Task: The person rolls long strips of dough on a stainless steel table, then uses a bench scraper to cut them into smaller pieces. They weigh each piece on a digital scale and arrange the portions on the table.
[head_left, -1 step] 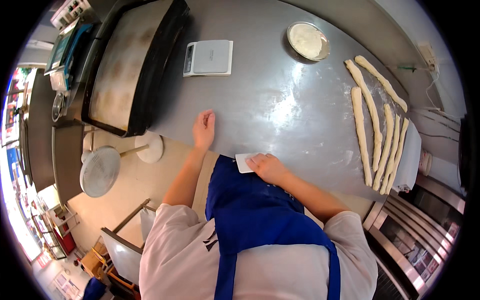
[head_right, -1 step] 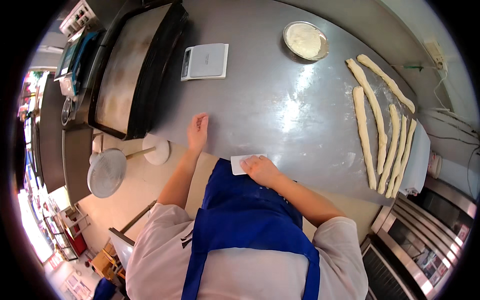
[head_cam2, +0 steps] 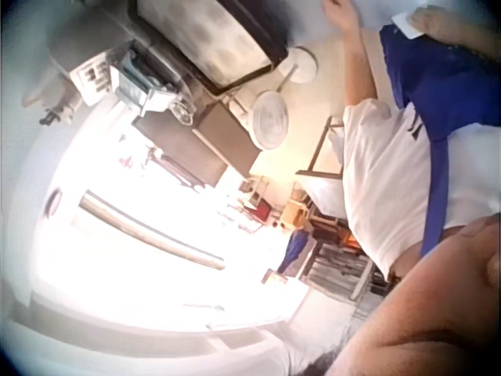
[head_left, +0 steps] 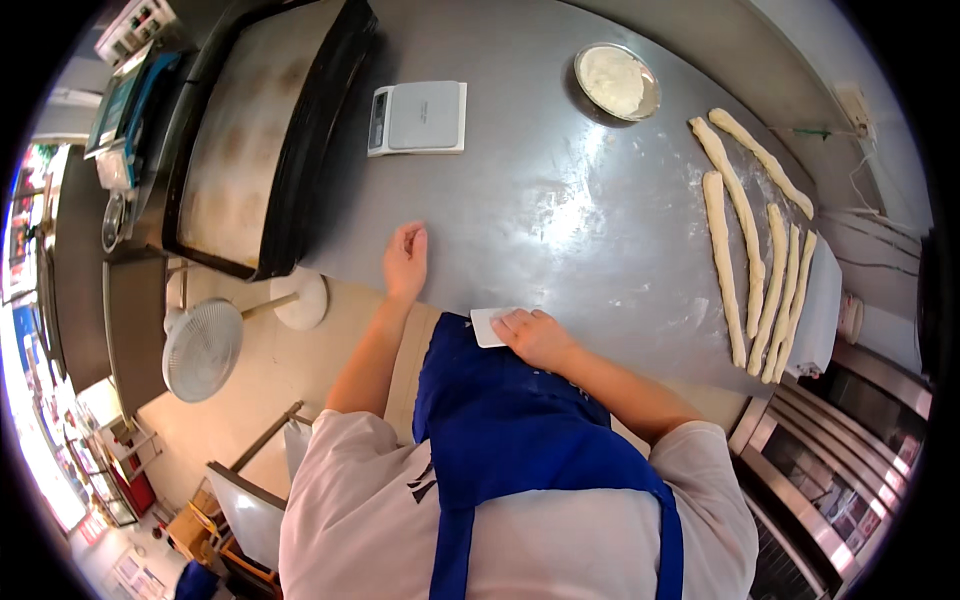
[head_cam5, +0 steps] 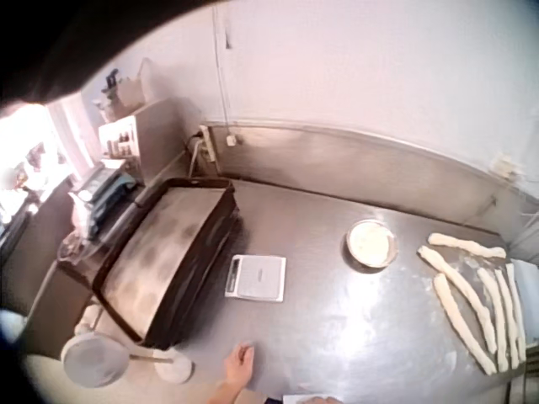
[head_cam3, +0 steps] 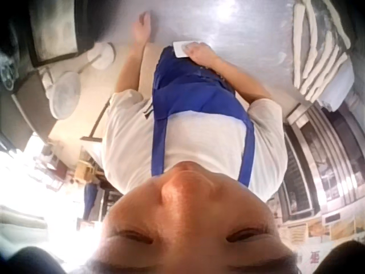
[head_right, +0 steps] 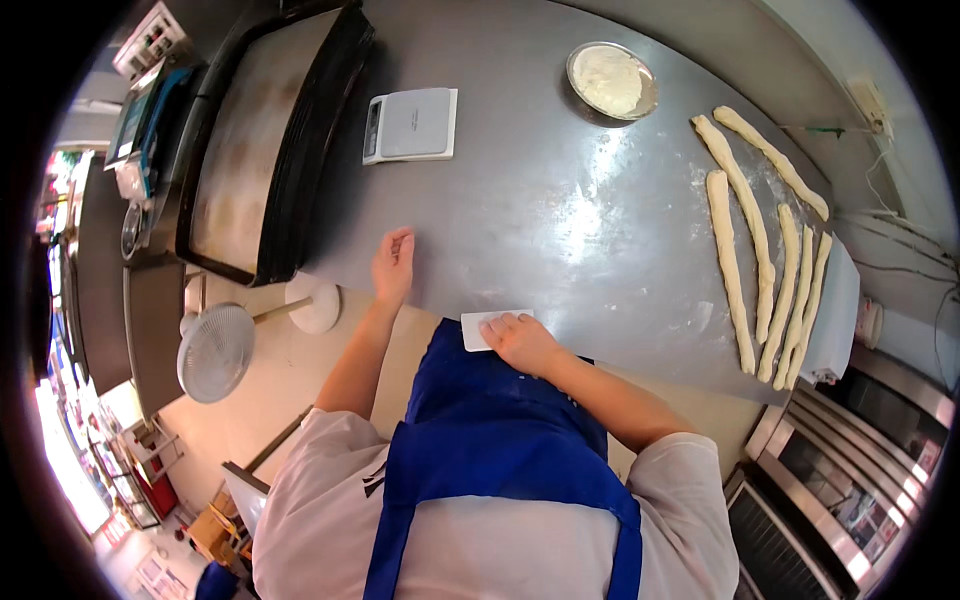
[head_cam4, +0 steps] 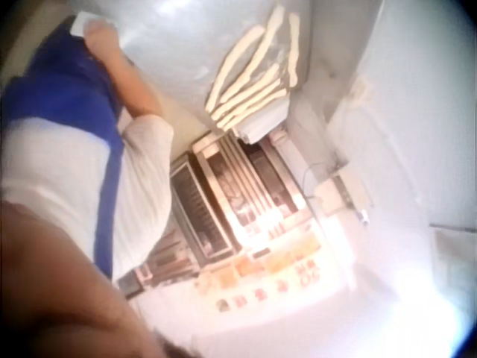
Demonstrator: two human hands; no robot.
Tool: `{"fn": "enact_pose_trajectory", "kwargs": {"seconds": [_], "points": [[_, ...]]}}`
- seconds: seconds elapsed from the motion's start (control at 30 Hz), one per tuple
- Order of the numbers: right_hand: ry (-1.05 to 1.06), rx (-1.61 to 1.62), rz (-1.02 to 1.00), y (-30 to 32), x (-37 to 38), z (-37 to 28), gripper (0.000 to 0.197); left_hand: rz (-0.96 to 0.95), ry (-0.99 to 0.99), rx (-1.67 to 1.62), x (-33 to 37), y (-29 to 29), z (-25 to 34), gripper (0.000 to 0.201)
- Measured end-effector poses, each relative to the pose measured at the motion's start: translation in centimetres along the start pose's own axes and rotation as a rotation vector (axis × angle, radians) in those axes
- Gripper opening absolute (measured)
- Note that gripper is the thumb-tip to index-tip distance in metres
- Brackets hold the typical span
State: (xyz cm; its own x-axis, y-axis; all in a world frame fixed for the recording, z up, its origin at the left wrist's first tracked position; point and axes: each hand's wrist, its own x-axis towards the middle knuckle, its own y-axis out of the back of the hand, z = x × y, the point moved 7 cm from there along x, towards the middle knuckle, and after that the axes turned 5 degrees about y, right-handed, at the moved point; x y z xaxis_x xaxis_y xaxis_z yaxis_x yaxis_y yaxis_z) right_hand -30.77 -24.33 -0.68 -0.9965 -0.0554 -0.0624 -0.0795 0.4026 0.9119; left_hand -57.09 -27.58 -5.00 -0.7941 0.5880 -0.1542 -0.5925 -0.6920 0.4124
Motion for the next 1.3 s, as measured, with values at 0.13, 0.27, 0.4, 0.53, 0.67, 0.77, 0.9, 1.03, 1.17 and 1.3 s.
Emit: {"fn": "enact_pose_trajectory", "kwargs": {"seconds": [0.13,0.27,0.4,0.53,0.67,0.77,0.9,1.03,1.17,1.3], "points": [[-0.193,-0.190,0.147,-0.2,6.7,-0.8,0.043,-0.077,-0.026,0.066,1.5,1.4,-1.9,0.019],[-0.747,-0.100,0.216,2.6,9.2,11.7,0.042,-0.149,-0.132,0.163,1.2,-1.2,-1.1,0.013],[-1.005,-0.217,0.297,7.9,2.0,24.0,0.032,-0.308,-0.382,0.200,0.1,-5.3,2.3,0.011],[-0.902,0.140,0.161,4.3,0.9,16.9,0.034,-0.252,-0.506,0.103,-0.3,-7.3,3.9,0.010],[-0.403,-0.107,0.068,-0.6,-2.7,0.6,0.049,-0.356,-0.516,0.099,-0.5,-8.4,4.0,0.014],[-0.592,-0.200,0.110,-2.4,-3.6,4.3,0.052,-0.370,-0.617,0.159,-0.7,-9.2,4.1,0.018],[-0.951,-0.267,0.197,4.4,-0.8,18.7,0.039,-0.449,-0.735,0.261,-1.6,-10.1,4.0,0.024],[-1.038,-0.192,0.299,8.9,-3.0,24.9,0.033,-0.489,-0.747,0.305,-1.6,-10.5,3.7,0.024],[-0.822,-0.147,0.362,3.7,-8.5,13.3,0.041,-0.487,-0.719,0.308,-2.0,-11.0,3.5,0.021],[-0.772,-0.125,0.185,-1.8,-12.4,3.8,0.046,-0.465,-0.751,0.323,-1.9,-10.9,4.0,0.021]]}}
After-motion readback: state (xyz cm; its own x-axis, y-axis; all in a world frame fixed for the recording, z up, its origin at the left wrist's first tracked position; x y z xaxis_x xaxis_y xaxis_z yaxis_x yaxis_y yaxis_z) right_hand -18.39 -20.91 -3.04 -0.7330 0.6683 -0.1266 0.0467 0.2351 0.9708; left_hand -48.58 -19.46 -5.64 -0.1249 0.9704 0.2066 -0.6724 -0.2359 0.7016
